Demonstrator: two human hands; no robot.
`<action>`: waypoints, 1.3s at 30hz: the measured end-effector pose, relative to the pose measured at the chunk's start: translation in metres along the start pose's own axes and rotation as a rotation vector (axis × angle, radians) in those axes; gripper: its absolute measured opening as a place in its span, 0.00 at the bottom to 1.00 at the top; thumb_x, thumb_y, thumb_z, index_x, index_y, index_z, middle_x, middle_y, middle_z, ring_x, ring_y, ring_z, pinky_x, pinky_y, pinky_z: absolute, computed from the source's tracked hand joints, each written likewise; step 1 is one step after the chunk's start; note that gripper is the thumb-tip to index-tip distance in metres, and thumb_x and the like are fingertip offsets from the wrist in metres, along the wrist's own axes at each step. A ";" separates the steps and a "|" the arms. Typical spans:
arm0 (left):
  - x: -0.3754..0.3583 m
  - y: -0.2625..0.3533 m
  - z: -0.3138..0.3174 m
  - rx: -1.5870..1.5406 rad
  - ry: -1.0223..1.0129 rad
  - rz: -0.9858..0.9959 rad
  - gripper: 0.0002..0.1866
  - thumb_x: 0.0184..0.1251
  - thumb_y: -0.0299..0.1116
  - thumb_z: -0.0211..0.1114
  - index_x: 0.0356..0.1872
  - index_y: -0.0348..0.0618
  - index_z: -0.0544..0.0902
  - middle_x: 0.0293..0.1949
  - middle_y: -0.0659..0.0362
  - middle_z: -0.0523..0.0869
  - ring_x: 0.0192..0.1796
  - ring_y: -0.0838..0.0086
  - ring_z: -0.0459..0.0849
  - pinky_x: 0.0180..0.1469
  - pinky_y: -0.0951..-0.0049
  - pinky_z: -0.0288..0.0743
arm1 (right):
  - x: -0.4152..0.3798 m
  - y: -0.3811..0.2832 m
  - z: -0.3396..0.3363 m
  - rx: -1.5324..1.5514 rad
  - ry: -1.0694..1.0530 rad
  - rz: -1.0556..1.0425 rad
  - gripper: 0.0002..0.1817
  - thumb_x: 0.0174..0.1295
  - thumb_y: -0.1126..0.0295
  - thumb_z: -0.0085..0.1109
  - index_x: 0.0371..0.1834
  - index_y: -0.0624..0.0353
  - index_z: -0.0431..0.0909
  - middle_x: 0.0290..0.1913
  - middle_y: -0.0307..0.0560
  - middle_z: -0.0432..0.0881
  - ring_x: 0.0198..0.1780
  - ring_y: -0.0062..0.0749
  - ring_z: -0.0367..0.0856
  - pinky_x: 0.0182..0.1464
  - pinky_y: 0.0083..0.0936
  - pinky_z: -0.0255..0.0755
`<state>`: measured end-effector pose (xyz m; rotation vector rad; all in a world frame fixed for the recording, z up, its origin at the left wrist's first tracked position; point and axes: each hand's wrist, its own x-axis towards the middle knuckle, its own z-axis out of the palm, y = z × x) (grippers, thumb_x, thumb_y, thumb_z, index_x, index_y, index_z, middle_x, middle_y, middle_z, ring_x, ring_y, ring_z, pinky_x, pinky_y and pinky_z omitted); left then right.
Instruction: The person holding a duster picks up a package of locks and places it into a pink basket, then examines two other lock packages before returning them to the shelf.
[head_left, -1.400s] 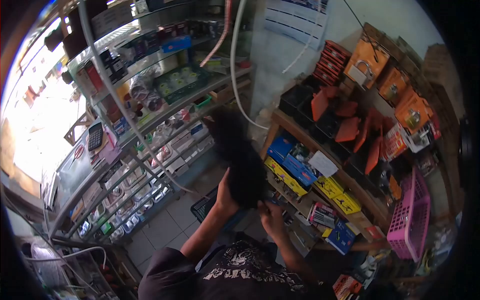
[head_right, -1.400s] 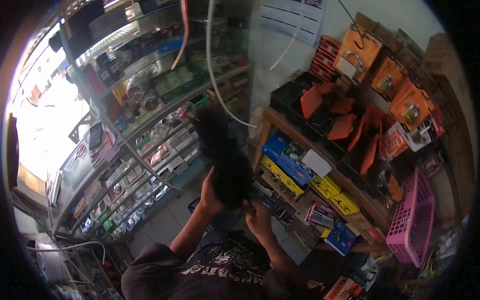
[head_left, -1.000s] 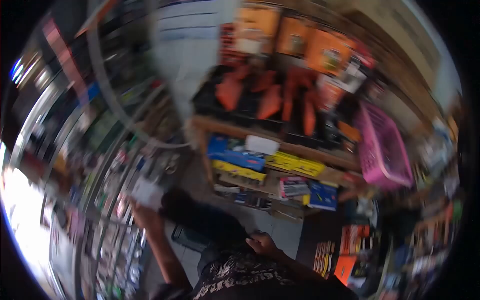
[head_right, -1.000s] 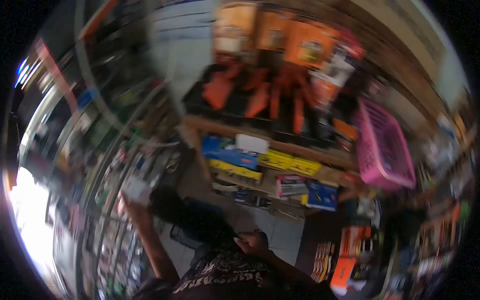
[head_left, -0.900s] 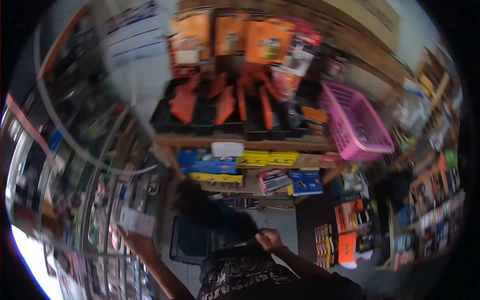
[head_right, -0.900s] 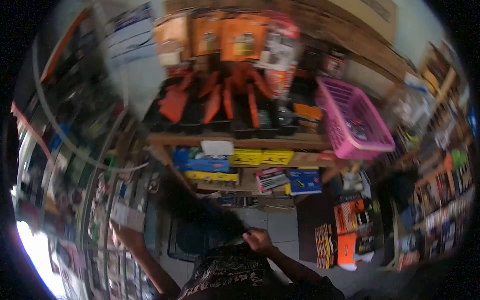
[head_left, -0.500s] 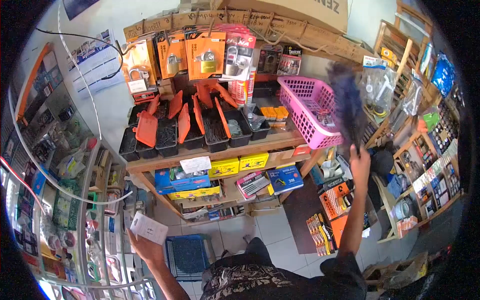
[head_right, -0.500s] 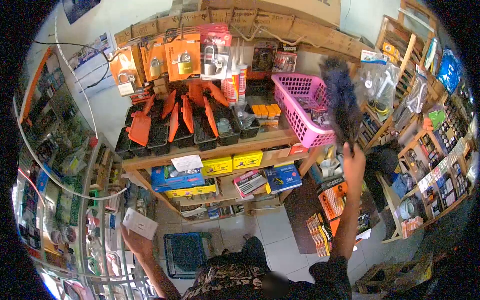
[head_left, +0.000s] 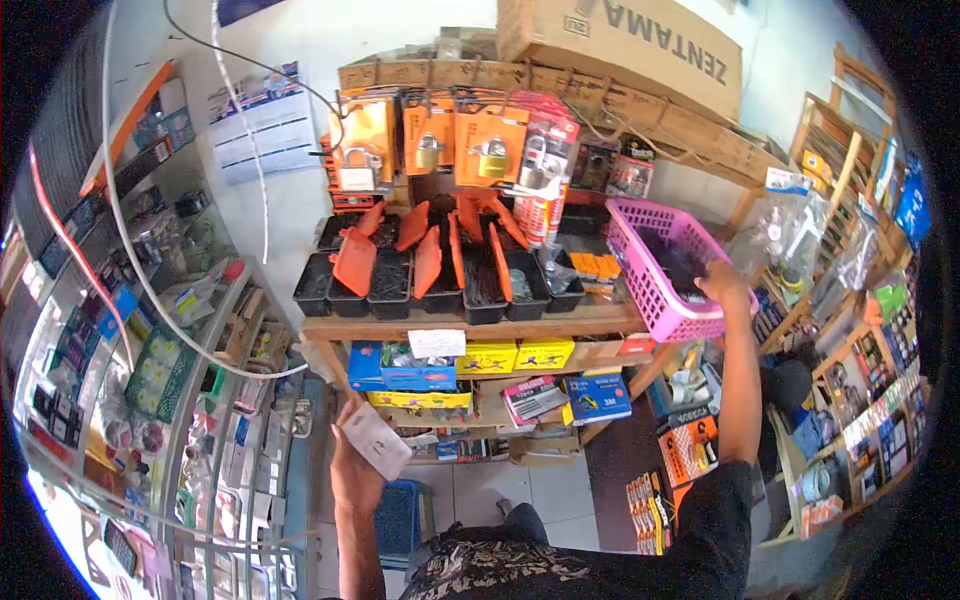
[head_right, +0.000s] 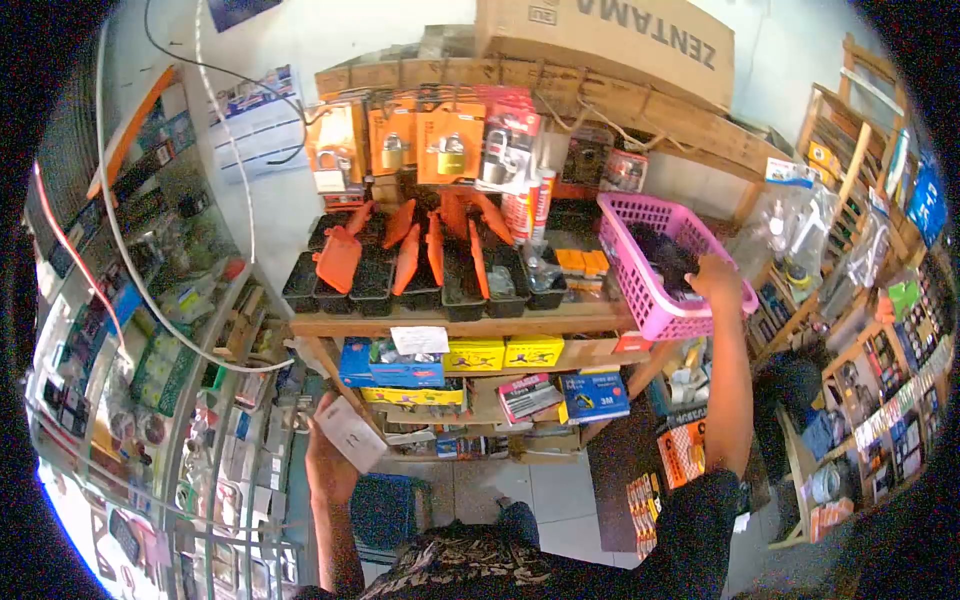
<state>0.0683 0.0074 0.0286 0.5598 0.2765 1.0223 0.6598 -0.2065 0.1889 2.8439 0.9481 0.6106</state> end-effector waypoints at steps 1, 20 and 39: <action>0.000 -0.003 -0.003 -0.006 0.006 0.017 0.30 0.76 0.55 0.47 0.70 0.47 0.64 0.59 0.53 0.76 0.59 0.61 0.77 0.61 0.56 0.72 | -0.018 -0.020 -0.015 0.001 0.217 0.013 0.23 0.55 0.57 0.67 0.50 0.59 0.80 0.46 0.57 0.84 0.49 0.55 0.82 0.54 0.45 0.74; 0.085 -0.036 0.202 0.505 -0.560 0.167 0.31 0.73 0.36 0.61 0.72 0.40 0.59 0.61 0.52 0.72 0.59 0.70 0.73 0.62 0.68 0.68 | -0.170 -0.259 -0.102 1.201 0.311 -0.624 0.17 0.62 0.73 0.61 0.54 0.67 0.74 0.40 0.56 0.85 0.43 0.47 0.86 0.43 0.36 0.77; 0.188 -0.104 0.258 0.717 -0.581 0.707 0.42 0.65 0.32 0.65 0.72 0.31 0.47 0.64 0.38 0.67 0.65 0.56 0.70 0.66 0.63 0.63 | -0.110 -0.204 -0.149 1.804 0.088 -0.424 0.15 0.72 0.67 0.50 0.56 0.64 0.67 0.44 0.51 0.83 0.28 0.28 0.84 0.23 0.17 0.74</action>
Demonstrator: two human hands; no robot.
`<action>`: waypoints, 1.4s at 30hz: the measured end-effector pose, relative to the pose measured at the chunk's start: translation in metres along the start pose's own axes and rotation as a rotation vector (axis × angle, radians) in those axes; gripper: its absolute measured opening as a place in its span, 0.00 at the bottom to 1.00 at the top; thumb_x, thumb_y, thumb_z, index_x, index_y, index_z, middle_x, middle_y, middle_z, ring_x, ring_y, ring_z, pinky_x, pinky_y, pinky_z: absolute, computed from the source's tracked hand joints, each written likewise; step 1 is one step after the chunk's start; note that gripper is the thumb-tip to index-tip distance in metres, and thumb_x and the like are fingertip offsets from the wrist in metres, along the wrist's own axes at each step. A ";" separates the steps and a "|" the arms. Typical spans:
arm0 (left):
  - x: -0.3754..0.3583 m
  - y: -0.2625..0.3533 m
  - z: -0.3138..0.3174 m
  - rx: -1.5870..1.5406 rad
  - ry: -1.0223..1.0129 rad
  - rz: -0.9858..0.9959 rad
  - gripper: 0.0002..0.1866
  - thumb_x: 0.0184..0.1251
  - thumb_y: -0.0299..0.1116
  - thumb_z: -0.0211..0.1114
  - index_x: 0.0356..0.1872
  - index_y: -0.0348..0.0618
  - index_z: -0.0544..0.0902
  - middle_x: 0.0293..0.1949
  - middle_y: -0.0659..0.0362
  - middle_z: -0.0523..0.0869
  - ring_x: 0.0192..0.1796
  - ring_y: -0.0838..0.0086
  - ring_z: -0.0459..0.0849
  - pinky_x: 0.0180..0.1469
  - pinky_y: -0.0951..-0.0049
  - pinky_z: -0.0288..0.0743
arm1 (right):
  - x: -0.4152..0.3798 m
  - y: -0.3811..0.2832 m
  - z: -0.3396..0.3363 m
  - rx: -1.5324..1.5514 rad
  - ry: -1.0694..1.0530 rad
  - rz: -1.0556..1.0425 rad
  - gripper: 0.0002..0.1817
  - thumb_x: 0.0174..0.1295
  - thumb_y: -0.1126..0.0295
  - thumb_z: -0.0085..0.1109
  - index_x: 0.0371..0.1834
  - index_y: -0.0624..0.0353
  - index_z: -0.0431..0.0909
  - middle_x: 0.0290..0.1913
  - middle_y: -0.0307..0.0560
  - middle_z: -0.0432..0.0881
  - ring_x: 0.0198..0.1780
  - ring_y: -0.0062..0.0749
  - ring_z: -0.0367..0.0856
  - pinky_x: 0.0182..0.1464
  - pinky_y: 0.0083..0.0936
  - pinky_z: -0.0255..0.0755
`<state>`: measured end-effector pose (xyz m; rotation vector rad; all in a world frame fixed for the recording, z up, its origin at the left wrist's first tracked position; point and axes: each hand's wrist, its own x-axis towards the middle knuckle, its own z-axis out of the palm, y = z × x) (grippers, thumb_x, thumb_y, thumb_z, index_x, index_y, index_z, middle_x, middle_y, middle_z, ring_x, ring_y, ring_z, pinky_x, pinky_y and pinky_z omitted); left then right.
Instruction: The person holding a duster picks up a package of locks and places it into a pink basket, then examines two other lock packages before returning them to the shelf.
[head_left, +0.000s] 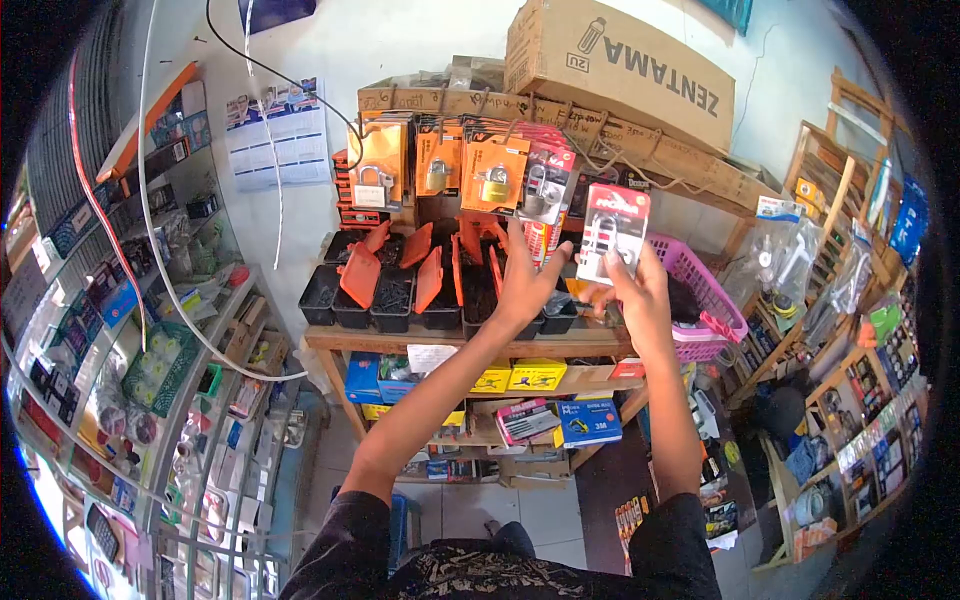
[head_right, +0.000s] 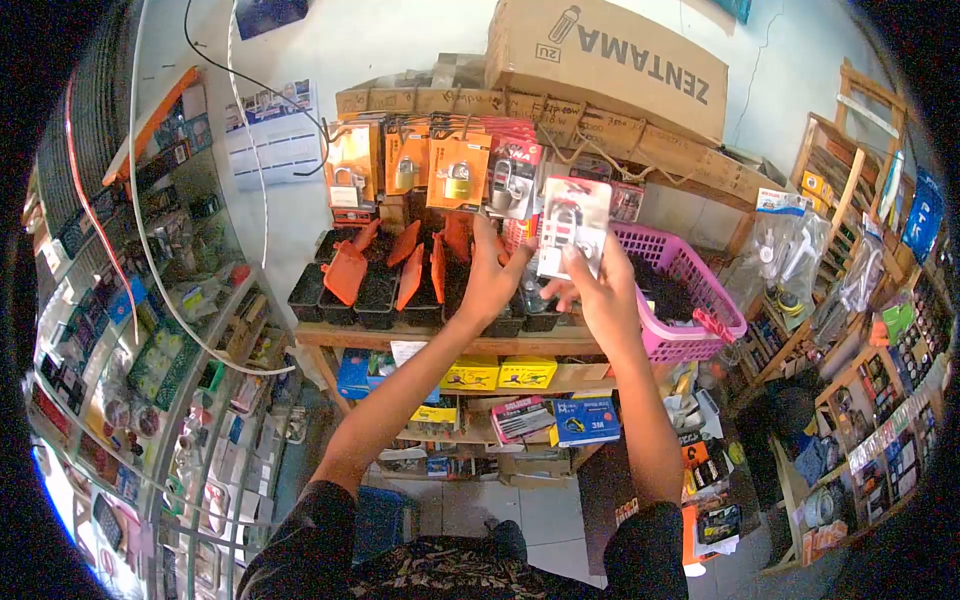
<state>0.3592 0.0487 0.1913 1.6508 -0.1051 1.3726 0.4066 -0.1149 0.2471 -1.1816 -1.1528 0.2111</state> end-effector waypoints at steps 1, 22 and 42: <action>0.000 0.003 0.000 0.008 -0.011 -0.045 0.42 0.64 0.29 0.65 0.72 0.32 0.47 0.64 0.38 0.67 0.65 0.56 0.69 0.66 0.63 0.63 | 0.004 -0.001 0.002 0.000 0.000 0.002 0.15 0.72 0.67 0.50 0.56 0.64 0.67 0.44 0.51 0.83 0.28 0.28 0.84 0.23 0.17 0.74; -0.004 -0.031 -0.012 -0.073 -0.113 0.029 0.34 0.54 0.22 0.60 0.64 0.38 0.59 0.53 0.47 0.72 0.57 0.58 0.75 0.59 0.63 0.69 | 0.045 -0.007 0.061 0.282 -0.037 0.036 0.14 0.70 0.61 0.55 0.46 0.63 0.73 0.34 0.49 0.84 0.21 0.28 0.82 0.15 0.18 0.68; -0.006 -0.033 -0.013 0.156 -0.202 -0.027 0.48 0.61 0.31 0.66 0.76 0.36 0.44 0.76 0.36 0.45 0.79 0.47 0.38 0.76 0.57 0.42 | 0.050 -0.027 0.057 0.358 0.027 0.112 0.13 0.68 0.62 0.52 0.42 0.61 0.76 0.33 0.52 0.86 0.13 0.23 0.72 0.12 0.16 0.59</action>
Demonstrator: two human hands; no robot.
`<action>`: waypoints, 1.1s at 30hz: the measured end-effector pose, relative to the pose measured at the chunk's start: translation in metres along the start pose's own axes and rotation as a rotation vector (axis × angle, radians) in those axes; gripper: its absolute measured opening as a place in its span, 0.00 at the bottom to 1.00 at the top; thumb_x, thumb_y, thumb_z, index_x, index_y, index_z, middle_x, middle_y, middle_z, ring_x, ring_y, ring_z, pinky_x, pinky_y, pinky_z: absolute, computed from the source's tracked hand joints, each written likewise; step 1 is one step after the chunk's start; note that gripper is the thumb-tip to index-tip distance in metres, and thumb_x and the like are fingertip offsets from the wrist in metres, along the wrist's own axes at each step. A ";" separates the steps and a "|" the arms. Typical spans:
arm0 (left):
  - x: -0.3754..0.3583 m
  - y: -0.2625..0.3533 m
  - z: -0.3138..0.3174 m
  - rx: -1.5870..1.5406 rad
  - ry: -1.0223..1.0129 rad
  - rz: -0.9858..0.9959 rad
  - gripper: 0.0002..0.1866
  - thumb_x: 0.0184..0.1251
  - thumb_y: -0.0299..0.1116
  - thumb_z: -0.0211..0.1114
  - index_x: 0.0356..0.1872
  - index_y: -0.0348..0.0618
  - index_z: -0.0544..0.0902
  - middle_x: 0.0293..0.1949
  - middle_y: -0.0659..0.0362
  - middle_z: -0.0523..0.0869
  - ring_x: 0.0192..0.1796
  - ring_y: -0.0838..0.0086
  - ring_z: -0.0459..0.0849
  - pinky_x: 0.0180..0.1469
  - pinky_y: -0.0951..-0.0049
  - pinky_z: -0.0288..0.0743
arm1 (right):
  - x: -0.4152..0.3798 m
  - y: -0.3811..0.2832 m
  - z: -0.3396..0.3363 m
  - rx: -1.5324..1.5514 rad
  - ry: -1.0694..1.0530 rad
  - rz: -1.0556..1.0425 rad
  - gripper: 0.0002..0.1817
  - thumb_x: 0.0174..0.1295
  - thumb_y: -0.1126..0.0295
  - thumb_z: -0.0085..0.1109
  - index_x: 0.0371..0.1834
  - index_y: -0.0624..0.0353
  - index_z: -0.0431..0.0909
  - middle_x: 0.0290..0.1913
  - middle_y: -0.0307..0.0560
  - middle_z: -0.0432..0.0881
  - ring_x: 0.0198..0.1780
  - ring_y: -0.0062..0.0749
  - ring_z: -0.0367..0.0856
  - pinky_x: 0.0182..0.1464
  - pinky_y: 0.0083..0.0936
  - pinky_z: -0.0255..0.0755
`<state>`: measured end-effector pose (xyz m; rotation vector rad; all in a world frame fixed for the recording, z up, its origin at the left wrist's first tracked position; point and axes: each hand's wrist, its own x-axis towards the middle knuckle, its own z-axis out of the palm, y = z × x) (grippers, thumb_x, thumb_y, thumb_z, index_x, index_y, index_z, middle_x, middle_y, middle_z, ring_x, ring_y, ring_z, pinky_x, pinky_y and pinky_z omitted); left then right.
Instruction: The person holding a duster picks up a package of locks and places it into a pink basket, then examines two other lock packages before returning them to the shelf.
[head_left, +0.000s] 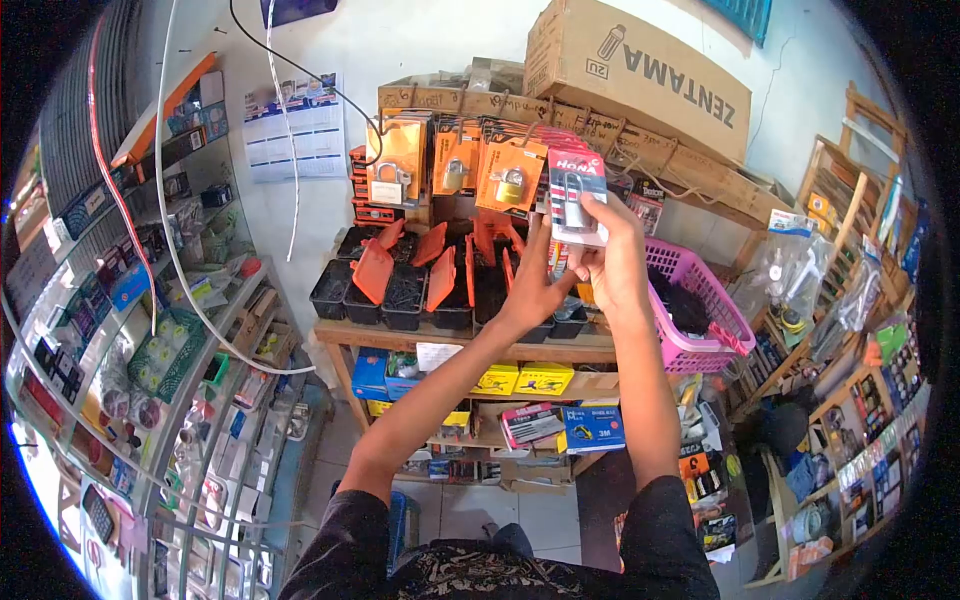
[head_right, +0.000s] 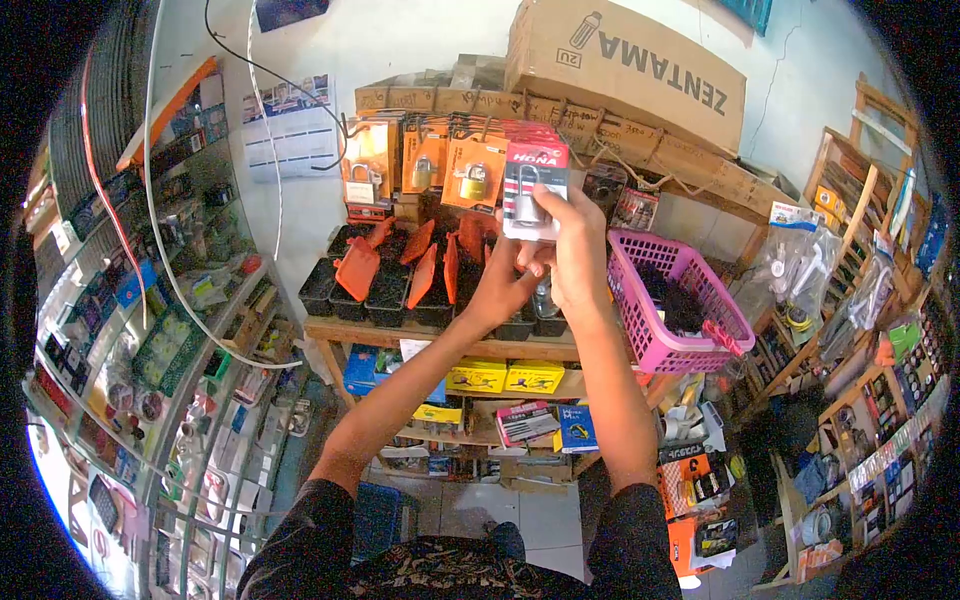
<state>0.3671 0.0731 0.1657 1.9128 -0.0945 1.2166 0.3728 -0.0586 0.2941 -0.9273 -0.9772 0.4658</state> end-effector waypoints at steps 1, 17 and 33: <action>0.000 0.005 -0.002 -0.001 -0.003 -0.002 0.48 0.61 0.31 0.66 0.76 0.36 0.44 0.76 0.36 0.45 0.79 0.47 0.38 0.76 0.57 0.42 | 0.003 -0.001 -0.003 0.019 -0.015 0.034 0.12 0.68 0.62 0.52 0.41 0.61 0.77 0.33 0.51 0.86 0.12 0.22 0.72 0.12 0.15 0.58; 0.000 0.027 -0.012 0.142 0.040 0.058 0.43 0.60 0.30 0.66 0.74 0.38 0.53 0.75 0.36 0.49 0.78 0.45 0.44 0.75 0.56 0.46 | 0.041 0.051 -0.031 -0.181 0.161 -0.104 0.20 0.66 0.62 0.60 0.52 0.62 0.65 0.28 0.45 0.79 0.16 0.21 0.73 0.13 0.14 0.57; -0.038 0.022 -0.028 0.222 -0.029 0.015 0.38 0.67 0.35 0.64 0.74 0.41 0.56 0.77 0.41 0.48 0.79 0.56 0.47 0.76 0.59 0.47 | -0.031 0.050 -0.098 -0.381 0.070 -0.087 0.28 0.65 0.66 0.63 0.64 0.57 0.62 0.50 0.54 0.82 0.38 0.26 0.83 0.30 0.20 0.80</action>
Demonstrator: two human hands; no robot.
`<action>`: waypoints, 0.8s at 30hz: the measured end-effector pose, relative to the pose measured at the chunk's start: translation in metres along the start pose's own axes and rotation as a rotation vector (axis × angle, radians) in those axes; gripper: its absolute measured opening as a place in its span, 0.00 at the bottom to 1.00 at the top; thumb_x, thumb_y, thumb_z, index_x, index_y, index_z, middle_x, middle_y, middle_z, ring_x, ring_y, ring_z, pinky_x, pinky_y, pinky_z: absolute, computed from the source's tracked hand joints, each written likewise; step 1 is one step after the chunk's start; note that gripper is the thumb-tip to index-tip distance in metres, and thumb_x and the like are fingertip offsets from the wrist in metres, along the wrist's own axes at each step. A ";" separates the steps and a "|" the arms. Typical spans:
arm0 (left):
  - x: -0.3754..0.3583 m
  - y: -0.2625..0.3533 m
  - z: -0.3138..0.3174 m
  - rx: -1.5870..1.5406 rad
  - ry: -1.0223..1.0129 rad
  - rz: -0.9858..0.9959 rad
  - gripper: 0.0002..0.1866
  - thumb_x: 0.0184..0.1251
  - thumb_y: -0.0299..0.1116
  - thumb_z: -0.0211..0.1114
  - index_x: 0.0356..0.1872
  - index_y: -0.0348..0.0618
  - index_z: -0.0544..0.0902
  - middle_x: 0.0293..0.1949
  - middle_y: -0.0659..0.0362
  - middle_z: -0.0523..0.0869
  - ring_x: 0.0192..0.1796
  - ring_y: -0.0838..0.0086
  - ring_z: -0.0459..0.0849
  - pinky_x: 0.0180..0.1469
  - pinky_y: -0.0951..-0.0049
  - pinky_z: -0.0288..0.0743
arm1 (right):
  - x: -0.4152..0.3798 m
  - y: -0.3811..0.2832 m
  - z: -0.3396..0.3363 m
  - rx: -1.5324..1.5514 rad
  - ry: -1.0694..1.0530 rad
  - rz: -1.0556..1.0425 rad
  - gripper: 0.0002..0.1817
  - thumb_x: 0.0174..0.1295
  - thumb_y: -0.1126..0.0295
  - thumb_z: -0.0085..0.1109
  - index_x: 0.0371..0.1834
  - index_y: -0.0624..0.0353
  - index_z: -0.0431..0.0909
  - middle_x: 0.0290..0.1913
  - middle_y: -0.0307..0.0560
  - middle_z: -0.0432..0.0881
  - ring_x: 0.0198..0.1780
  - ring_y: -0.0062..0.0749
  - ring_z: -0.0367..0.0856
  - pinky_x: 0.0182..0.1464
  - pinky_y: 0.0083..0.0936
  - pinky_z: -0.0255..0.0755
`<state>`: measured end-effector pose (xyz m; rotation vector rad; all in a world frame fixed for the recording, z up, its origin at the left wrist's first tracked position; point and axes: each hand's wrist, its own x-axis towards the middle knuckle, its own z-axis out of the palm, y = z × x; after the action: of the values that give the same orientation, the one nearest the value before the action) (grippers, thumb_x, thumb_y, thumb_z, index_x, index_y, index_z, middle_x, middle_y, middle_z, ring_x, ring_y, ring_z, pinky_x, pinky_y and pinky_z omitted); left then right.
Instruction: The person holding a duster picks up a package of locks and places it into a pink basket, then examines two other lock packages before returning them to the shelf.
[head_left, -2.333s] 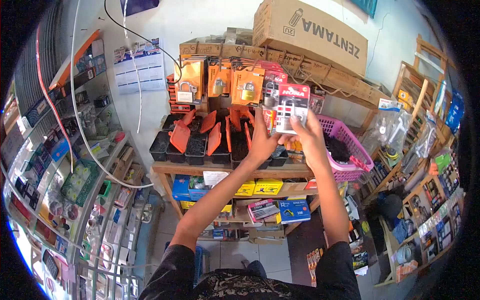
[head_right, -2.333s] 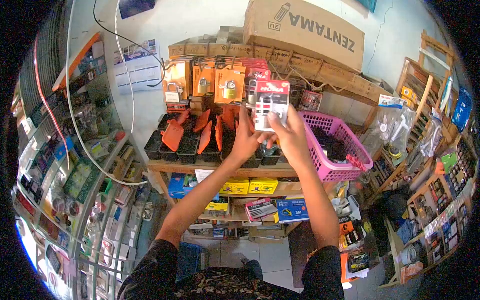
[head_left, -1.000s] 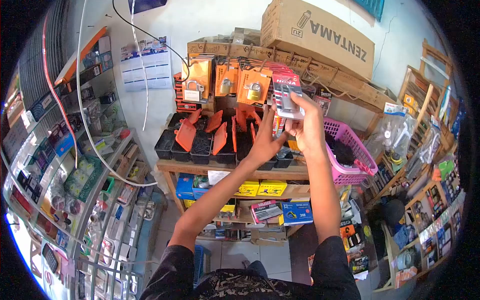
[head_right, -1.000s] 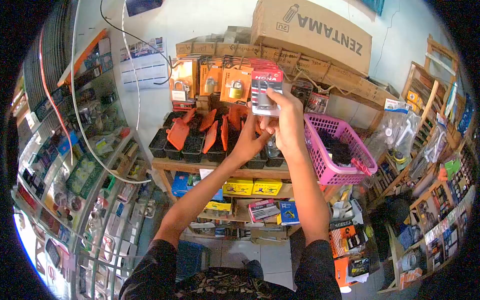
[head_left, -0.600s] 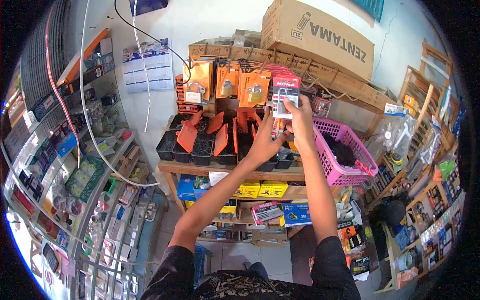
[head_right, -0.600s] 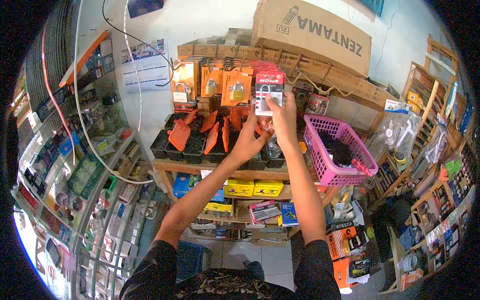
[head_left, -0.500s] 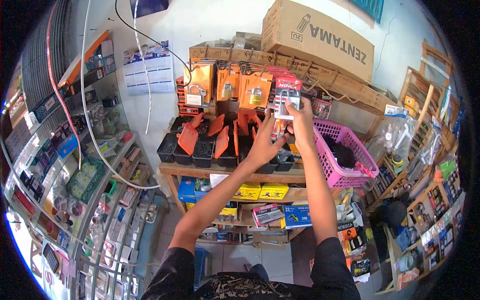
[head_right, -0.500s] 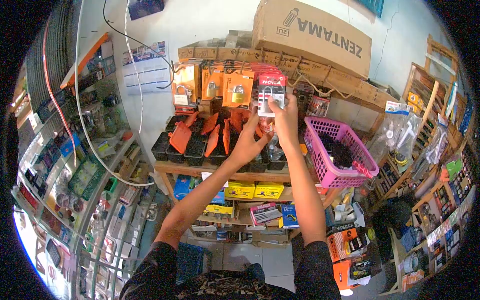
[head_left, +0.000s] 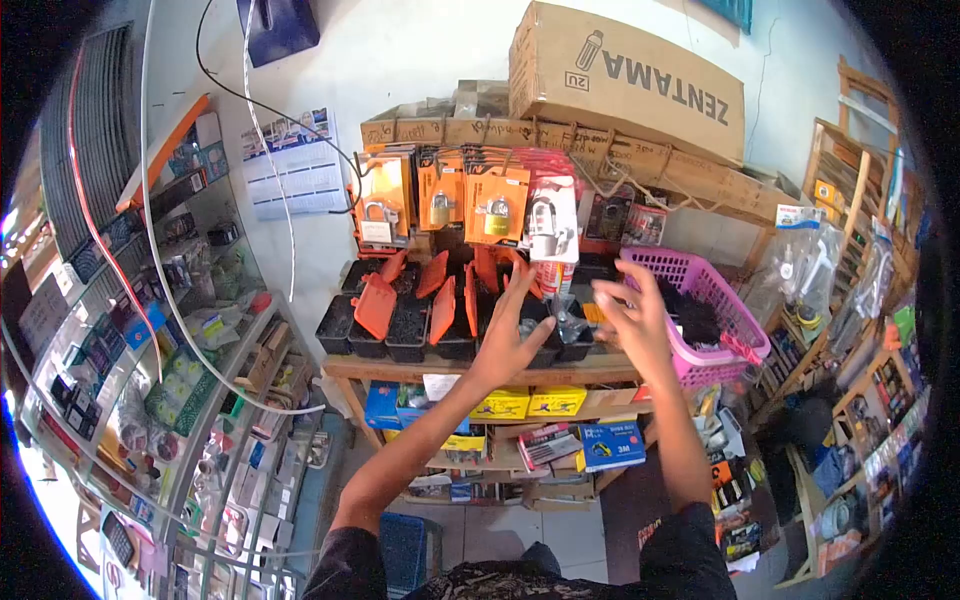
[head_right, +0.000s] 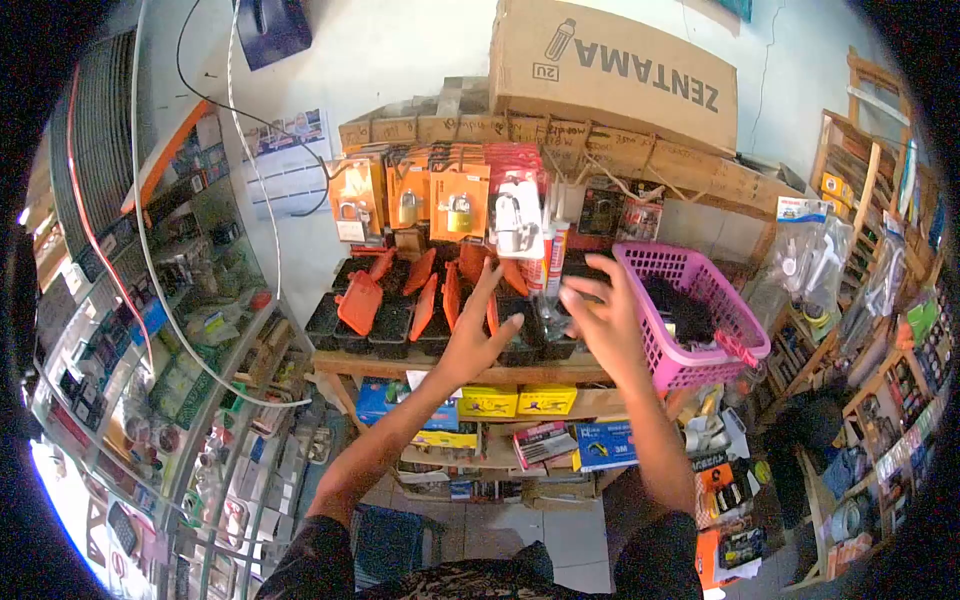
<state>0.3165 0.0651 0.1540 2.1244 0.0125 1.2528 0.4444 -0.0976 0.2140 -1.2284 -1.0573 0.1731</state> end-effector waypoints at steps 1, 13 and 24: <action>-0.004 0.001 -0.003 0.009 0.003 0.005 0.38 0.67 0.35 0.64 0.74 0.41 0.56 0.77 0.41 0.48 0.79 0.56 0.47 0.76 0.59 0.47 | -0.004 -0.004 -0.019 -0.086 -0.012 0.019 0.25 0.65 0.65 0.63 0.62 0.57 0.66 0.49 0.53 0.82 0.38 0.26 0.83 0.30 0.20 0.80; 0.043 0.065 0.076 0.095 -0.477 0.113 0.24 0.65 0.34 0.66 0.60 0.40 0.72 0.63 0.44 0.72 0.67 0.52 0.70 0.69 0.58 0.62 | 0.028 0.063 -0.265 -1.611 -0.372 0.388 0.28 0.56 0.53 0.65 0.57 0.56 0.76 0.49 0.57 0.84 0.53 0.49 0.82 0.59 0.45 0.70; 0.169 -0.012 0.254 0.138 -0.698 -0.011 0.21 0.70 0.45 0.59 0.56 0.41 0.79 0.54 0.46 0.81 0.57 0.55 0.79 0.60 0.60 0.72 | 0.020 -0.016 -0.377 -1.356 -0.200 0.185 0.21 0.58 0.68 0.63 0.55 0.57 0.77 0.33 0.58 0.83 0.35 0.53 0.83 0.41 0.43 0.73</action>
<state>0.6107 -0.0058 0.1970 2.5680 -0.1955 0.4592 0.7250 -0.3476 0.2558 -2.5614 -1.2406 -0.3667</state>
